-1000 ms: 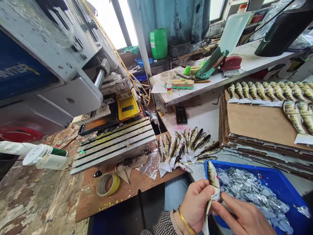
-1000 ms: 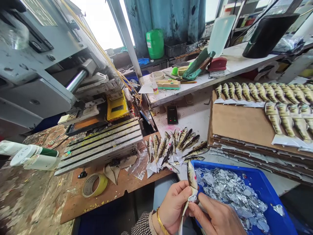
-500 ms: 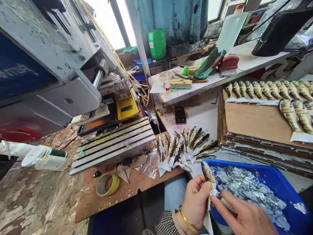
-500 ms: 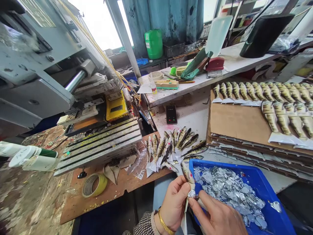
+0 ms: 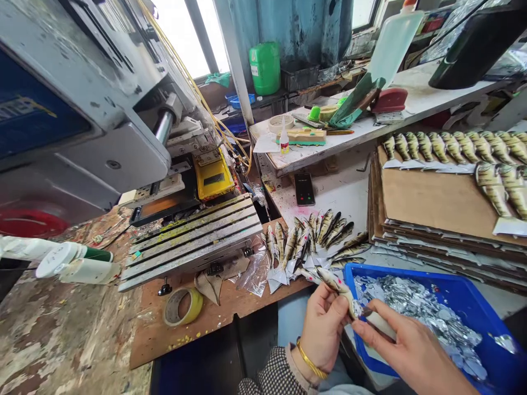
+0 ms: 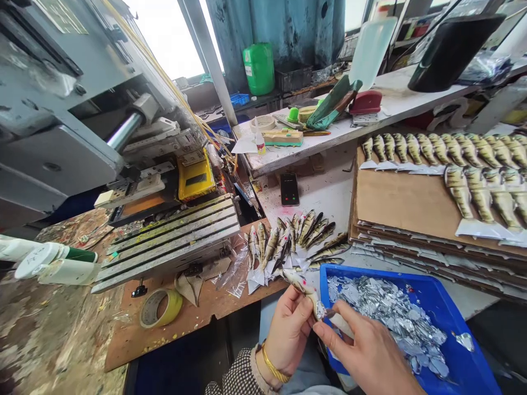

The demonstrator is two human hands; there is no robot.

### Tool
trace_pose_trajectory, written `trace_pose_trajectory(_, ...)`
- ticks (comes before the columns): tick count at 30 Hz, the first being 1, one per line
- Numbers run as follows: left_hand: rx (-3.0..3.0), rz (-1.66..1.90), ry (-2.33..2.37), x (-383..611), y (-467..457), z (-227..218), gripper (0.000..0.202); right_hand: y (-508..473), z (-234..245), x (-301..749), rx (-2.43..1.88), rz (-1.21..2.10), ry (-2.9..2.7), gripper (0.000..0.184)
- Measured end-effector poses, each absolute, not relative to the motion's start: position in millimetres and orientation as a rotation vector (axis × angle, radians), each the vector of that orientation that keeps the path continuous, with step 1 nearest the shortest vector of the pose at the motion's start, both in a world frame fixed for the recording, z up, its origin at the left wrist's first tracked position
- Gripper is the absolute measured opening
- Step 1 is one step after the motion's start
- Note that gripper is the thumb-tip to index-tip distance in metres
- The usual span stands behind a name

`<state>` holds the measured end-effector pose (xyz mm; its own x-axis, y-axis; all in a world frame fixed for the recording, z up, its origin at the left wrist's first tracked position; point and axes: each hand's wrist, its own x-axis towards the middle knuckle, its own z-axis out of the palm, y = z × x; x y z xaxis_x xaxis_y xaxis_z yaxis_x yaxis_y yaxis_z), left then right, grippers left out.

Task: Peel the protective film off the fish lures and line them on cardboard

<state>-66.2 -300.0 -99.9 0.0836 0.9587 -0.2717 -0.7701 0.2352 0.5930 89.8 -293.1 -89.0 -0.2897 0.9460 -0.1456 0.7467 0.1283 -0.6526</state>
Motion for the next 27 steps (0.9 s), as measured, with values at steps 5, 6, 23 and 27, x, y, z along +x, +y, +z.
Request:
trace_pose_trajectory(5, 0.246, 1.334, 0.721, -68.4, -300.1, -101.1, 0.036, -290.3, -83.9, 85.4, -1.658, 1.137, -2.013, 0.038)
trace_pose_trajectory(6, 0.224, 1.334, 0.728, -68.9, -300.5, -101.6, 0.034, -290.5, -84.5, 85.6, -1.670, 1.171, -2.002, 0.038)
trace_pose_trajectory(23, 0.278, 1.284, 0.815, -72.6, -305.1, -96.5, 0.037, -287.2, -83.5, 87.4, -1.681, 1.256, -1.952, 0.038)
trace_pose_trajectory(27, 0.287, 1.263, 0.845, -71.5, -308.0, -96.5, 0.037, -285.7, -81.4, 83.8, -1.622, 1.196, -1.996, 0.039)
